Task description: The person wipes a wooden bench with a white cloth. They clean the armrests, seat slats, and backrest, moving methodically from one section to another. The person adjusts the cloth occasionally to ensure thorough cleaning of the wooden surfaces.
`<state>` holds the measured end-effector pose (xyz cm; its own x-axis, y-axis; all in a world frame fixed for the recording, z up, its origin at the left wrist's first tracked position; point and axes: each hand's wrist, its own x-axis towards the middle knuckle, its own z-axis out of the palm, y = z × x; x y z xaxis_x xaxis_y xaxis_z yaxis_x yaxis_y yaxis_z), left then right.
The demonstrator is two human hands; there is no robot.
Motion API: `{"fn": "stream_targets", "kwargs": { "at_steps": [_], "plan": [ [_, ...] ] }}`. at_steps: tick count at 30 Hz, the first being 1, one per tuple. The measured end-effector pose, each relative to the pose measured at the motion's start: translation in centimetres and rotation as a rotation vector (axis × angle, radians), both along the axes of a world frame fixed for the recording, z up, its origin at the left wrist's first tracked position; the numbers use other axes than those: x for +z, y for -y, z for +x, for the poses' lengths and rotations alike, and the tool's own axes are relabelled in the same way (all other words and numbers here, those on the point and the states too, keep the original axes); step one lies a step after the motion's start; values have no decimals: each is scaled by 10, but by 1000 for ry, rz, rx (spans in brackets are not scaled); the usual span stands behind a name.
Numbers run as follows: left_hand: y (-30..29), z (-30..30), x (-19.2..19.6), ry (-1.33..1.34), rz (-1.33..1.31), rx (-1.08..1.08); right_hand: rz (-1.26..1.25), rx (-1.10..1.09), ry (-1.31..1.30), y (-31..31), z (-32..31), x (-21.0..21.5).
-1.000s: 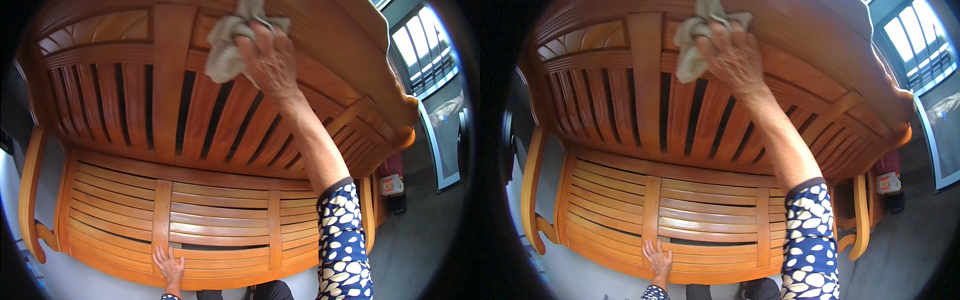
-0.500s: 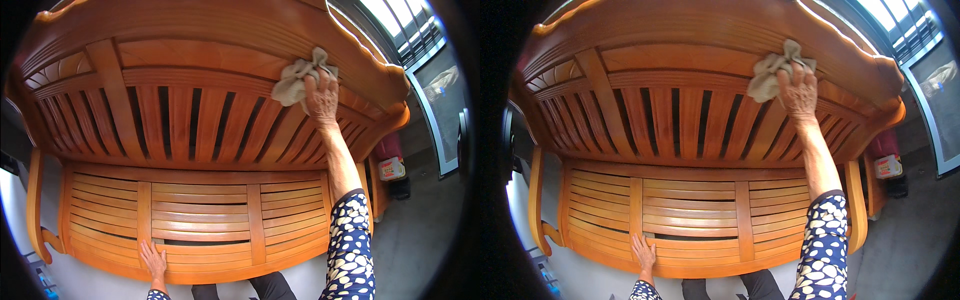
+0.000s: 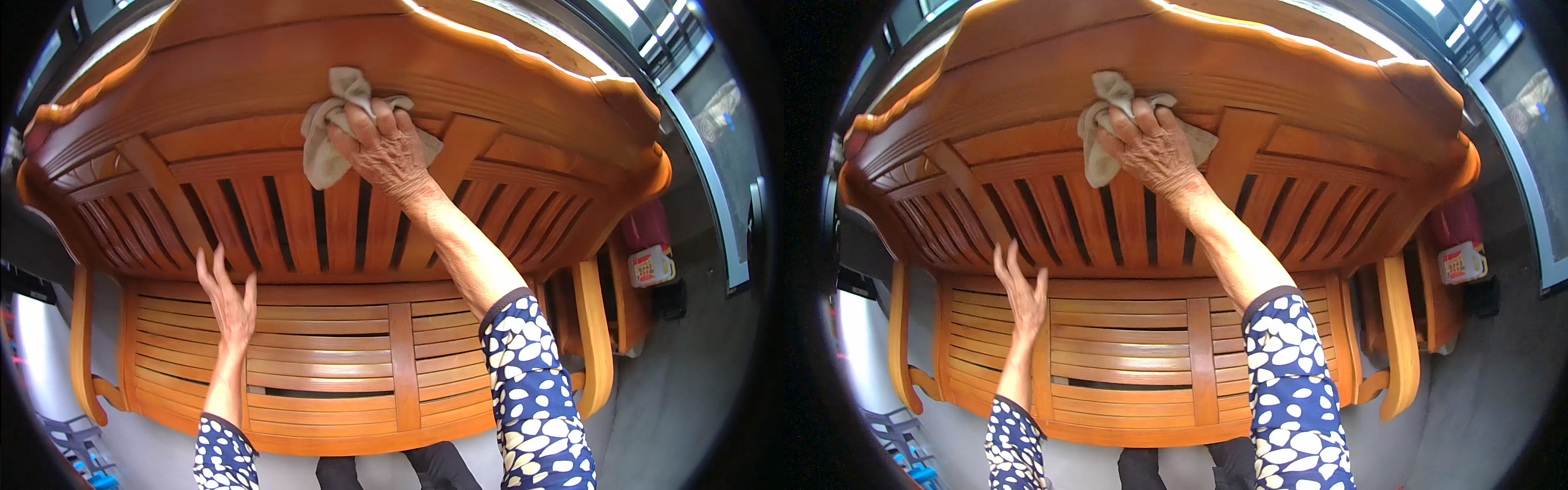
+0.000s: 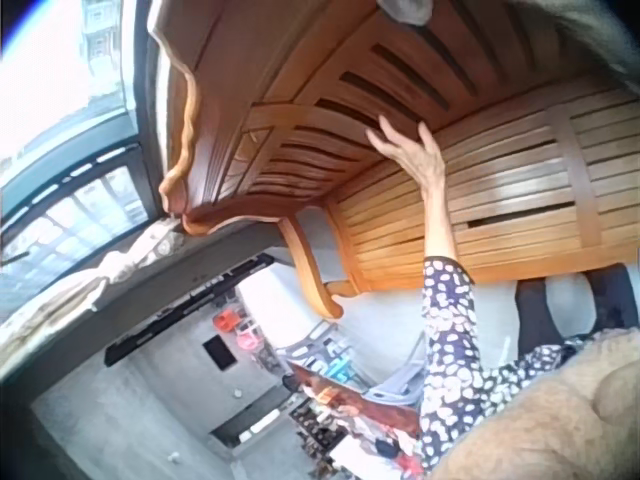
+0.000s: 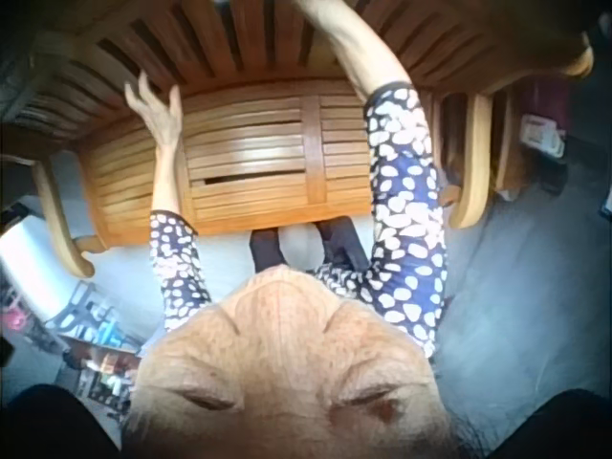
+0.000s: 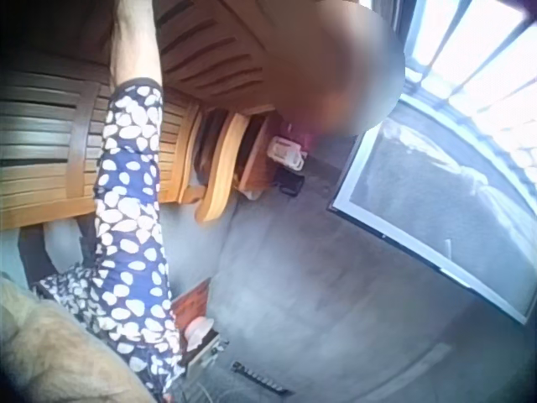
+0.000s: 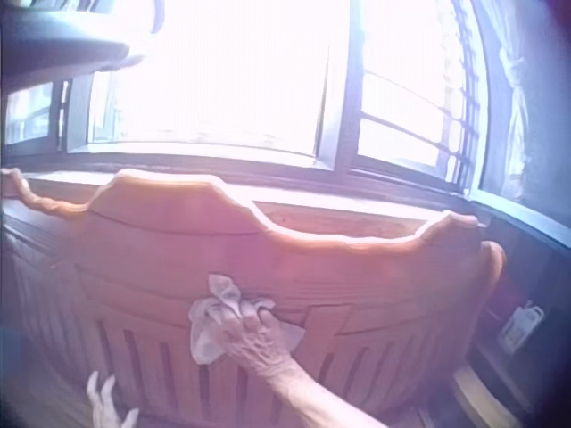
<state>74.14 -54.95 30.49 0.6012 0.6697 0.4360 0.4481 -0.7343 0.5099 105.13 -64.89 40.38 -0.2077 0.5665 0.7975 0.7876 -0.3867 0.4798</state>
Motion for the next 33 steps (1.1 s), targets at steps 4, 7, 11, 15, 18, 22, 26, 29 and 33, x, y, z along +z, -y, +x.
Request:
{"fn": "stream_targets", "kwargs": {
  "at_steps": [4, 7, 11, 15, 18, 22, 26, 29, 33],
  "plan": [
    [-7, 92, 95, 173, 348, -134, -72, -72, 13, 46, 30, -7],
    [-11, 141, 155, 256, 652, -210, -85, -130, 0, 83, 46, -5],
    [14, 191, 203, 192, 852, -252, -38, -99, -19, 113, 62, -6],
    [46, 240, 205, 62, 904, -403, -28, -412, -90, 177, 94, -29],
    [56, 275, 203, 150, 924, -449, -28, -701, -275, 239, 120, -38],
    [65, 292, 201, 241, 1033, -349, 483, -567, -913, 293, 155, -27],
    [82, 281, 219, 329, 1154, -257, 863, -520, -1073, 271, 147, -24],
    [70, 273, 234, 358, 1236, -213, 757, -75, -912, 199, 90, 11],
    [79, 283, 230, 383, 1236, -230, 565, -236, -635, 170, 64, -3]
  ]
}}
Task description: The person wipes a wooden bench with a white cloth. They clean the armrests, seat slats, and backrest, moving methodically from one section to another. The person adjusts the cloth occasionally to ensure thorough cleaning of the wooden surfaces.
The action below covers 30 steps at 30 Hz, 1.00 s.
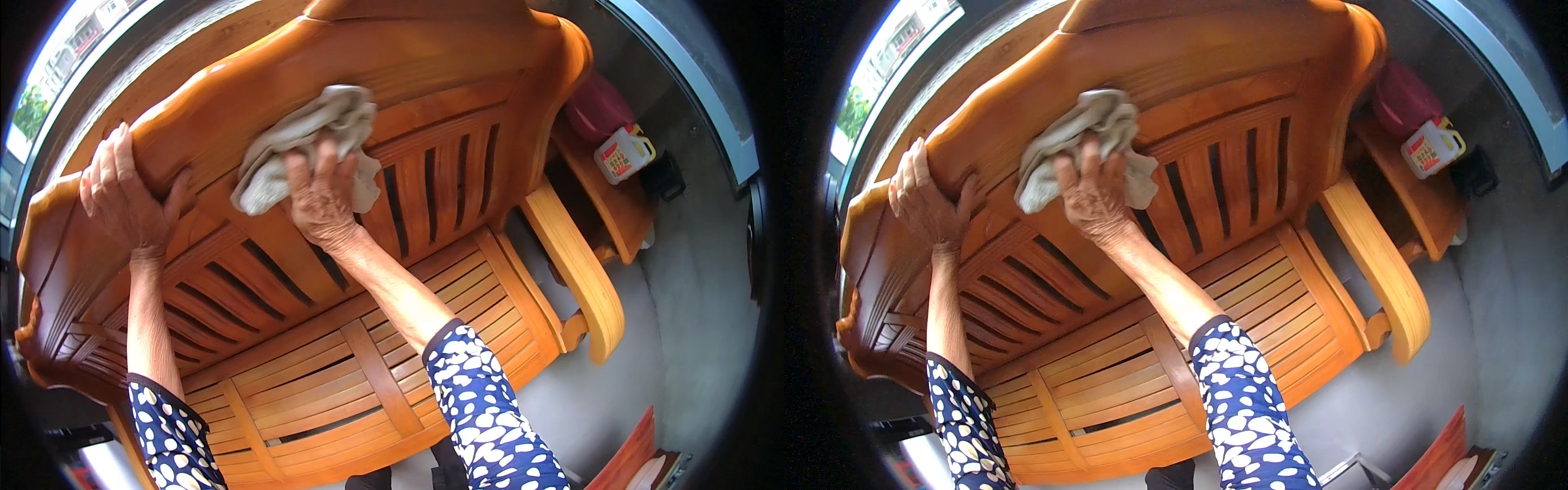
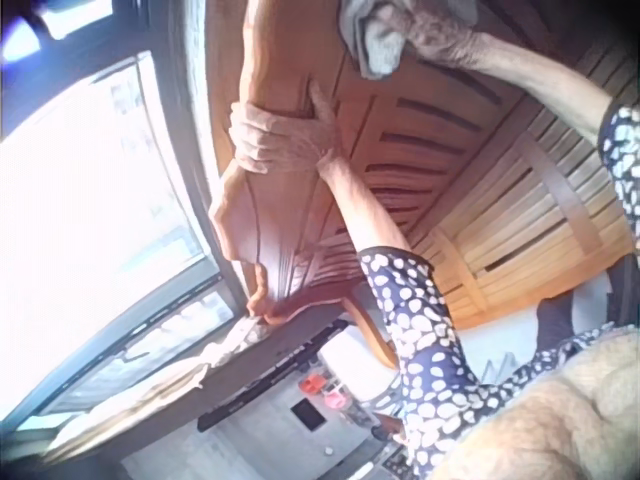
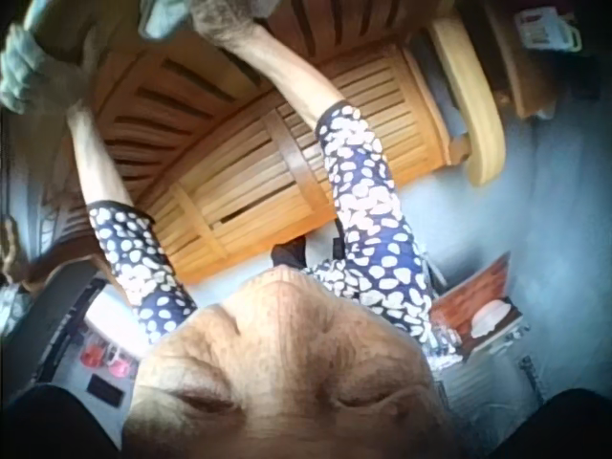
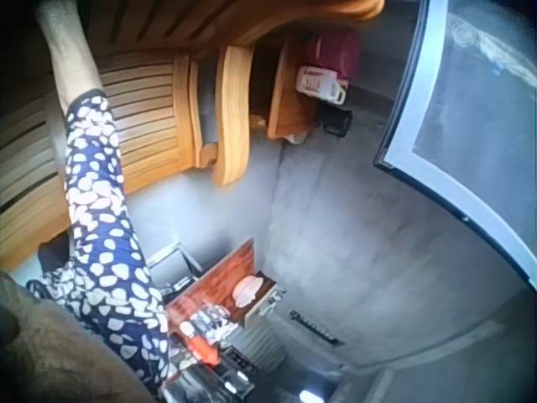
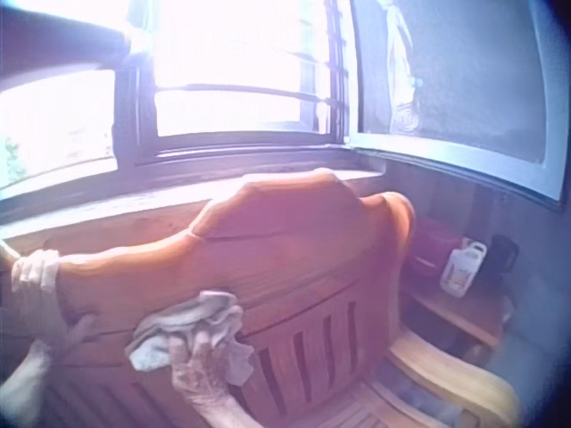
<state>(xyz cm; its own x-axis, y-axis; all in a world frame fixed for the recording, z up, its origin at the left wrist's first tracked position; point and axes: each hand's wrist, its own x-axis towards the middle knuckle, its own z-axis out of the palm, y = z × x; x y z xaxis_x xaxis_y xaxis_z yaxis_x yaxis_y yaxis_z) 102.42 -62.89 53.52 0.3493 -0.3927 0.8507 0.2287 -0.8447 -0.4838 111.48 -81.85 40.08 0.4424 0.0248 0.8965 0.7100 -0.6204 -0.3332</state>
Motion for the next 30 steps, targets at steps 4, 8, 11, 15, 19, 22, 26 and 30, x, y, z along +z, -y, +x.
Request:
{"fn": "stream_targets", "kwargs": {
  "at_steps": [4, 8, 11, 15, 19, 22, 26, 30],
  "plan": [
    [-2, -1, 2, 18, 29, 38, -35, -41, 66, 37, 38, -13],
    [-6, -3, 4, 12, 38, 41, 265, -22, -108, 103, 89, 1],
    [1, 6, -4, 18, 46, 2, 315, -120, -178, 165, 136, -11],
    [-3, -3, 4, 3, 69, 37, 635, 12, -346, 218, 189, -22],
    [-2, -3, 5, 5, 70, 52, 1069, 34, -634, 224, 208, -34],
    [-2, -3, 4, 14, 78, 64, 899, 89, -740, 187, 193, -49],
    [-2, -2, 4, 26, 92, 73, 628, 108, -690, 112, 106, -49],
    [-2, 1, 3, 25, 106, 43, 262, 69, -552, 59, 47, -70]
  ]
}}
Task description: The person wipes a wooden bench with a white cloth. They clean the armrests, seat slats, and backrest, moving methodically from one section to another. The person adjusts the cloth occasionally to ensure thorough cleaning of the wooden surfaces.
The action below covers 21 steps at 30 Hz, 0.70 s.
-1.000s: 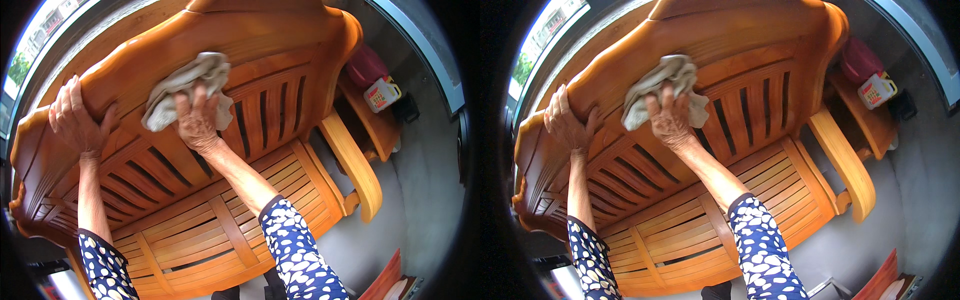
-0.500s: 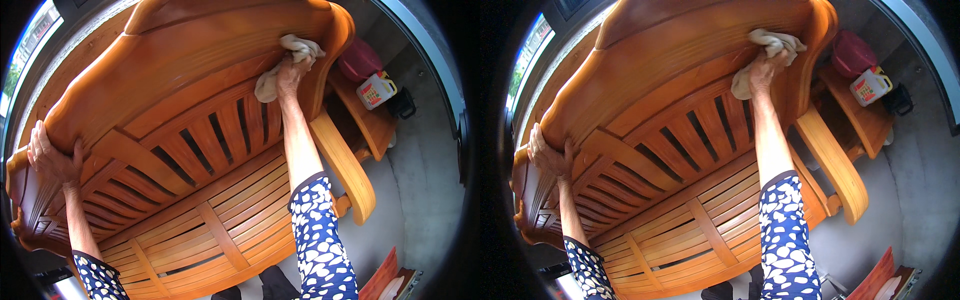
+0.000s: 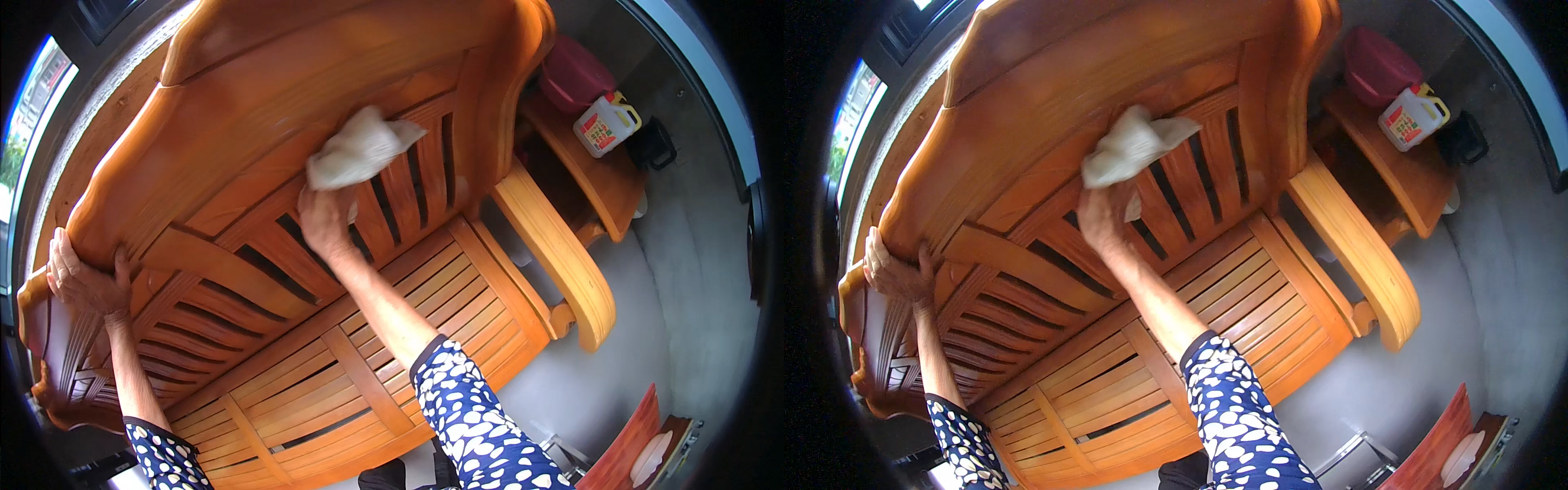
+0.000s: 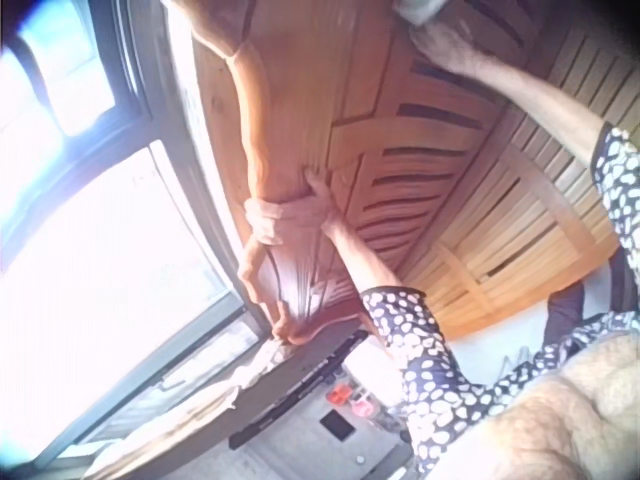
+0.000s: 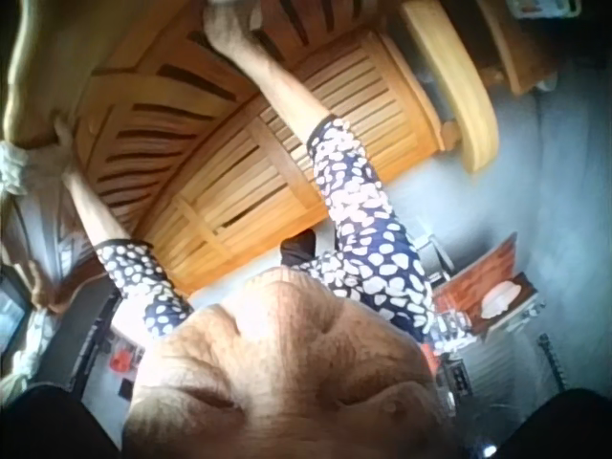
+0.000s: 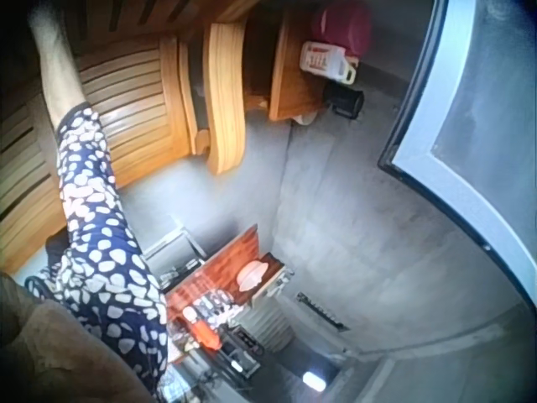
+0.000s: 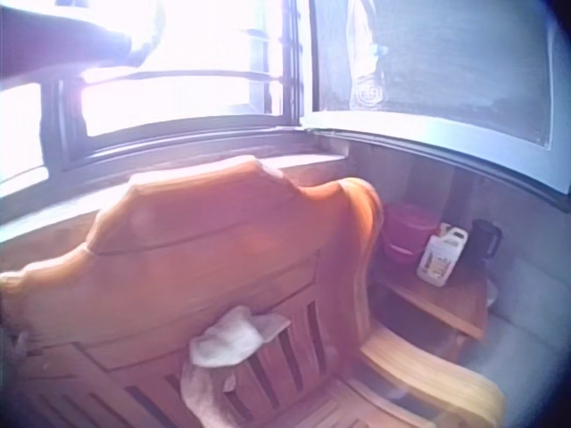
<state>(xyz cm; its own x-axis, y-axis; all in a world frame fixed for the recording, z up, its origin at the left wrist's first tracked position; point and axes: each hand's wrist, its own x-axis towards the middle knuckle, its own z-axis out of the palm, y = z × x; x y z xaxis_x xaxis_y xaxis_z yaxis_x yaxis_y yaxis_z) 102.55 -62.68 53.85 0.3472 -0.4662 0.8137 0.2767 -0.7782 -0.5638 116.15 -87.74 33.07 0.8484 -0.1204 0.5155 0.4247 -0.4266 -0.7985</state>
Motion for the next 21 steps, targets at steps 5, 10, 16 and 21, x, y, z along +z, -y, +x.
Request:
{"fn": "stream_targets", "kwargs": {
  "at_steps": [5, 10, 16, 21],
  "plan": [
    [-4, -4, 1, -15, 14, 16, -14, -12, 39, 11, -15, 14],
    [-7, -4, 1, -20, 16, 26, -58, -221, 3, 70, 43, 23],
    [-9, -1, -1, -34, 30, 18, -193, -352, -160, 175, 130, -55],
    [-24, -9, 3, -52, 101, 53, -35, -263, -397, 183, 100, -85]
  ]
}}
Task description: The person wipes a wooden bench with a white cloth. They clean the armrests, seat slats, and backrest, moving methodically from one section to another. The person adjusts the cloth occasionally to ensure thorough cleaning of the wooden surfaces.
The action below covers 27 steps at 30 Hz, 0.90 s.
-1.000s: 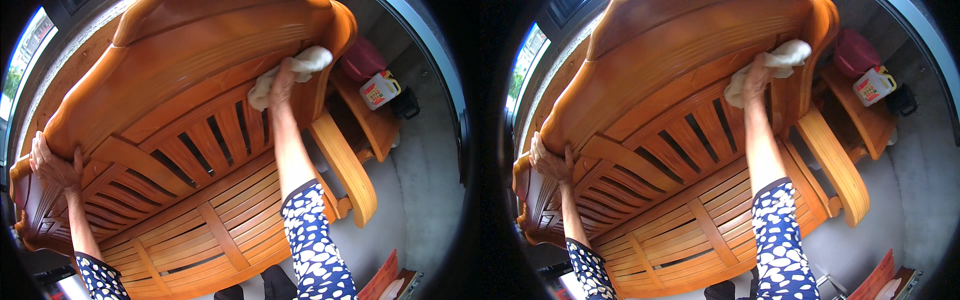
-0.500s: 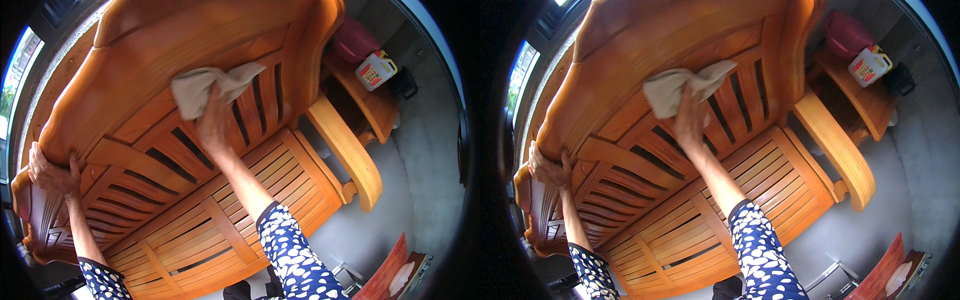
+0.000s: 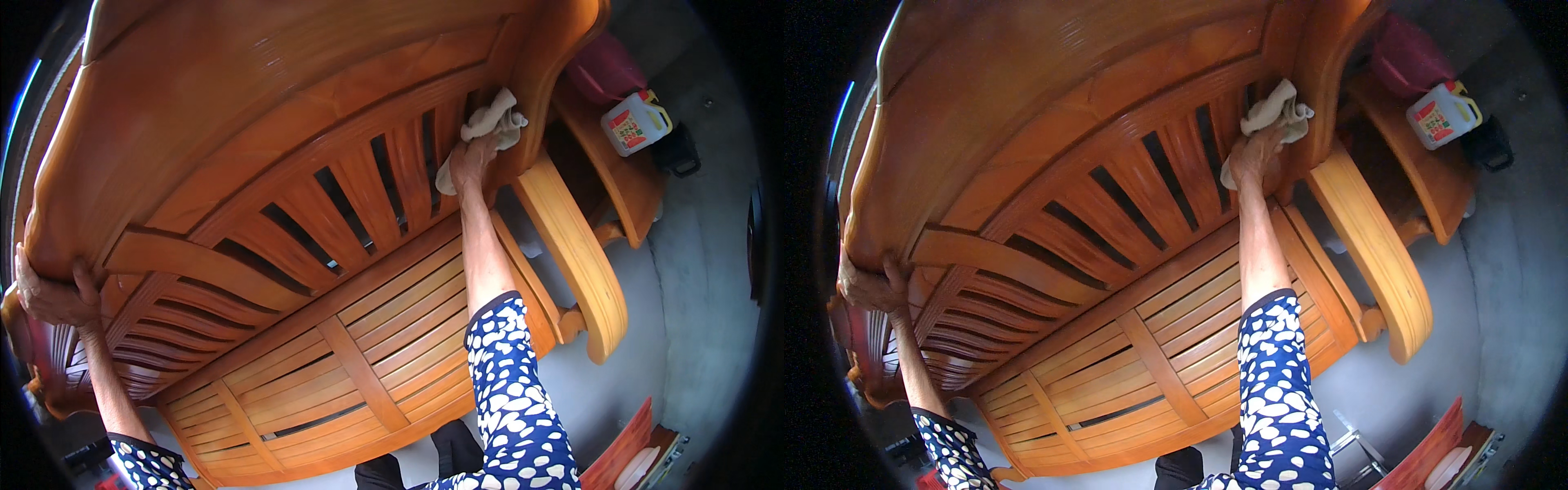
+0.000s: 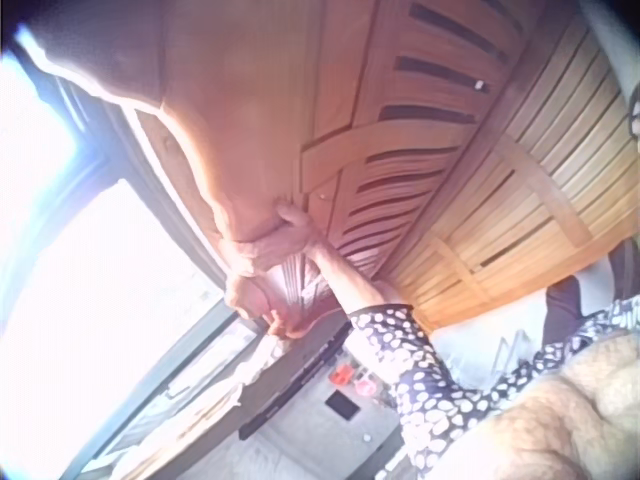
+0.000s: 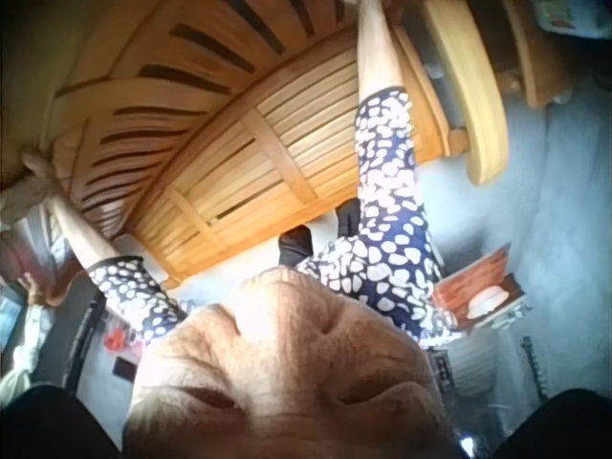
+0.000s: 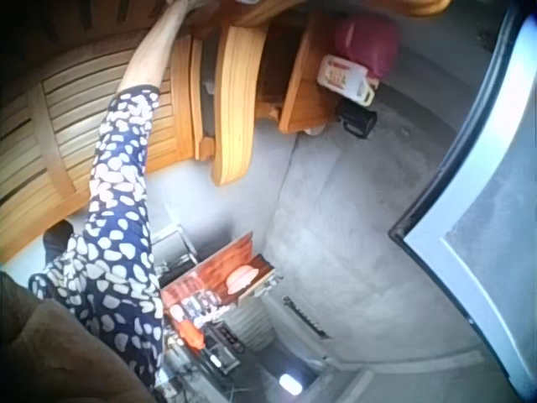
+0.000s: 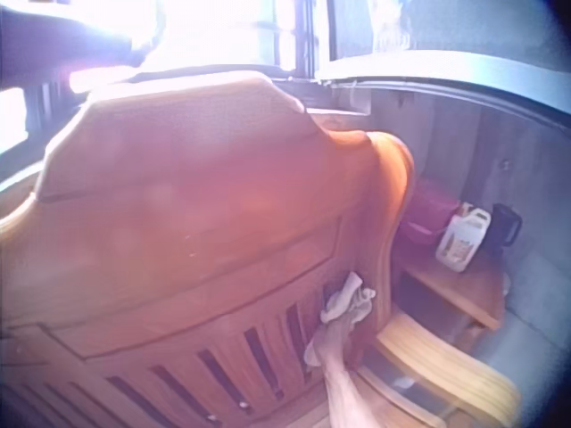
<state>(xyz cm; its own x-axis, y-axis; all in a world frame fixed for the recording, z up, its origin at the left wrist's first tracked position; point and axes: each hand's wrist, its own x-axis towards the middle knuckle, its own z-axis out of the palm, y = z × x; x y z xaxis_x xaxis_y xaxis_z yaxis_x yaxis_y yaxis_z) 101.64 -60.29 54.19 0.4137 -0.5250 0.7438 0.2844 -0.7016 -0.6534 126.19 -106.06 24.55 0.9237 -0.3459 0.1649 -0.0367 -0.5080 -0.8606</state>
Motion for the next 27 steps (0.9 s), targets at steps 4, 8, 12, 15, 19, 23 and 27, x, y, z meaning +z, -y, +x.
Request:
{"fn": "stream_targets", "kwargs": {
  "at_steps": [4, 8, 12, 15, 19, 23, 27],
  "plan": [
    [4, 5, -6, 27, -11, -22, 92, -268, -128, 10, -11, -40],
    [-7, -1, -4, 14, -26, -4, 716, -424, -326, 0, -38, -69],
    [-11, 9, -5, 7, -84, -3, 1136, -430, -345, 36, -33, -159],
    [-15, 0, 6, -21, -26, 42, 1332, -489, -440, -6, -48, -146],
    [11, 8, 0, -11, -39, -81, 1020, -364, -294, -25, -55, -59],
    [13, 8, -3, -1, -76, -64, 646, -224, -129, -44, -38, -20],
    [15, 12, -8, 20, -81, -99, 311, 15, 101, -83, -47, 31]
  ]
}}
